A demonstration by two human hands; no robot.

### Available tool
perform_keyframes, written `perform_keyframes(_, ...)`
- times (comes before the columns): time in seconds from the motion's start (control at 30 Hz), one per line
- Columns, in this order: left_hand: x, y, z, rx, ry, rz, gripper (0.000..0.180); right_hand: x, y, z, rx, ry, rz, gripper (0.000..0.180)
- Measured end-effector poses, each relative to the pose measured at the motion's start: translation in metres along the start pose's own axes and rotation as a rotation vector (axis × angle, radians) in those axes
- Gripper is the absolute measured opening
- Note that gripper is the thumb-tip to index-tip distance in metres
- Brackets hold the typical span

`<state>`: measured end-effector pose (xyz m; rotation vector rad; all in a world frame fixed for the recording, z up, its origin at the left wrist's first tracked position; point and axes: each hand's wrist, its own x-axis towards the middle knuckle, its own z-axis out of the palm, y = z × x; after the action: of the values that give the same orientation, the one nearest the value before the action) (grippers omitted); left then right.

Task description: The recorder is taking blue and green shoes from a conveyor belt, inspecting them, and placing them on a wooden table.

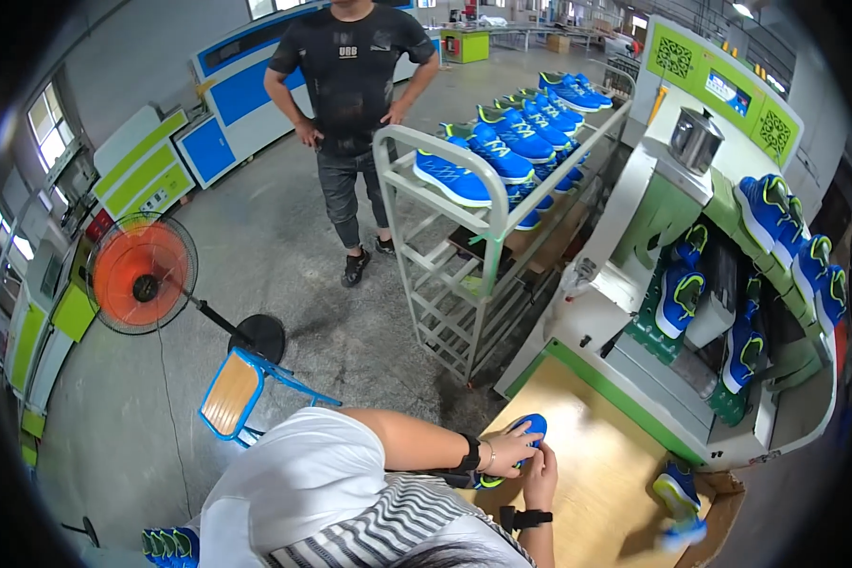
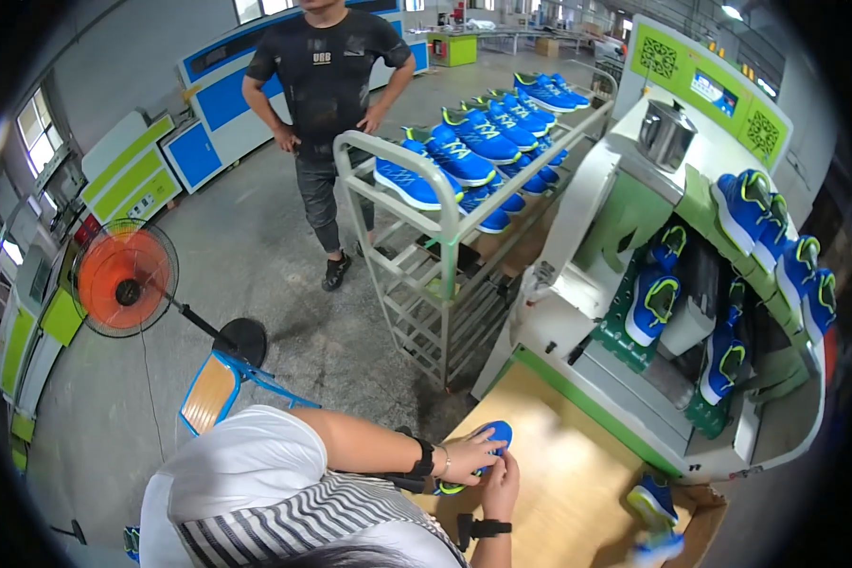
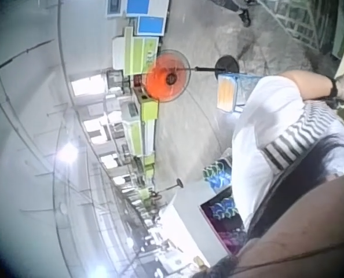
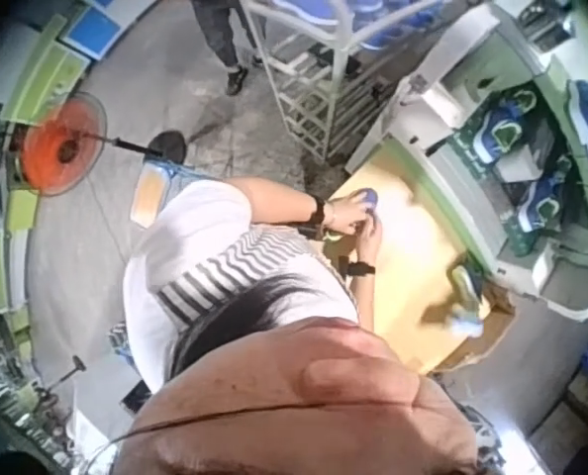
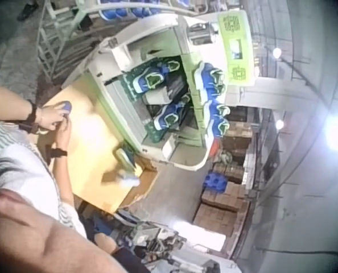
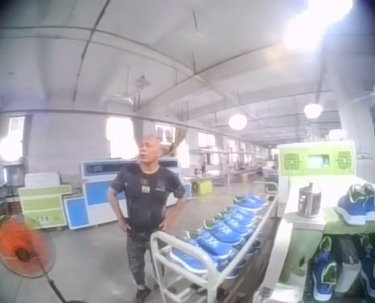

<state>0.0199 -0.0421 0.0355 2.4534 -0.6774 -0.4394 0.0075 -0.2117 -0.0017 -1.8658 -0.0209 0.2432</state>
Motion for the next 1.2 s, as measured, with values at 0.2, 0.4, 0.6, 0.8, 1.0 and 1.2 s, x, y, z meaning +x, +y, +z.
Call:
perform_keyframes(0.2,-0.001,0.006,-0.003,-0.012,-0.020,-0.023,0.048,-0.037,-0.024,-0.005,-0.245,-0.037,-0.085,0.041)
perform_keyframes(0.4,0.000,-0.001,0.019,0.016,-0.027,-0.005,0.056,-0.067,-0.038,0.009,-0.221,-0.032,0.054,0.044)
perform_keyframes(0.6,0.011,-0.022,0.023,-0.177,0.188,0.191,0.046,-0.060,-0.024,0.005,-0.350,0.003,-0.182,0.039)
perform_keyframes(0.8,0.009,-0.013,-0.004,-0.036,0.045,0.053,0.056,-0.065,-0.026,-0.025,-0.598,0.143,-0.251,0.039)
perform_keyframes(1.0,-0.004,-0.007,-0.004,-0.037,-0.013,0.020,0.058,-0.098,-0.001,-0.154,-0.931,0.833,0.205,0.068)
perform_keyframes(1.2,0.003,-0.002,0.000,-0.024,-0.005,0.051,0.058,-0.153,0.097,-0.250,-0.655,0.793,0.752,0.066)
